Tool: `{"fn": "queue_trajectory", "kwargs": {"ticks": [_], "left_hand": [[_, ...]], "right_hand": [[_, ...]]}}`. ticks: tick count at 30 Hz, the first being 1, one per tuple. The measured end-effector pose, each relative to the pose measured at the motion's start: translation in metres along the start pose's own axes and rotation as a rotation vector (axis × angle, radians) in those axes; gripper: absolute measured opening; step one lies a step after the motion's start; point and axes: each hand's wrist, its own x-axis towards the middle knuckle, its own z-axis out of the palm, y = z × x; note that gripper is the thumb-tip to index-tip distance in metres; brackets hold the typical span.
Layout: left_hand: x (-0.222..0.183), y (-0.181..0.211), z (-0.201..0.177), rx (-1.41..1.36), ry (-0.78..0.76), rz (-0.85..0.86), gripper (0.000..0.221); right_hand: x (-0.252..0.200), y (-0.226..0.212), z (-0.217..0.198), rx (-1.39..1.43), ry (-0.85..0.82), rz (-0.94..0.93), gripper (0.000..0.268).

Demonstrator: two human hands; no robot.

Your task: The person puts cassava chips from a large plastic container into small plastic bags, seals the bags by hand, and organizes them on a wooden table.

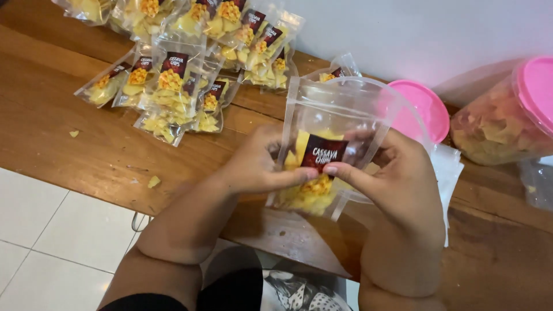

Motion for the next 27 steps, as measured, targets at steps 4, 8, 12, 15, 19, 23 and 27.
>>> {"fn": "queue_trajectory", "kwargs": {"ticks": [4,8,12,15,19,23,27], "left_hand": [[-0.008,-0.006,0.003,0.067,-0.081,-0.015,0.028],[-0.005,-0.014,0.000,0.021,-0.263,0.172,0.029],[-0.005,-0.028,0.004,-0.102,-0.192,0.110,0.038],[-0.005,-0.059,0.018,-0.183,0.154,0.152,0.023],[-0.005,-0.036,0.018,-0.307,0.353,0.232,0.011],[-0.007,-0.043,0.015,-0.107,0.293,0.166,0.013],[-0.010,-0.032,0.023,0.067,0.169,0.103,0.016]], "right_hand": [[-0.003,0.003,-0.012,0.176,-0.073,-0.114,0.027],[0.000,0.006,-0.013,0.187,-0.026,-0.059,0.013],[0.007,0.005,-0.010,0.034,-0.035,-0.096,0.011],[0.012,0.011,-0.013,0.009,-0.132,-0.036,0.009],[0.010,0.006,-0.004,-0.029,-0.166,0.054,0.010],[0.009,0.010,-0.003,-0.221,-0.132,-0.032,0.013],[0.009,0.000,0.001,-0.210,-0.251,-0.209,0.008]]}}
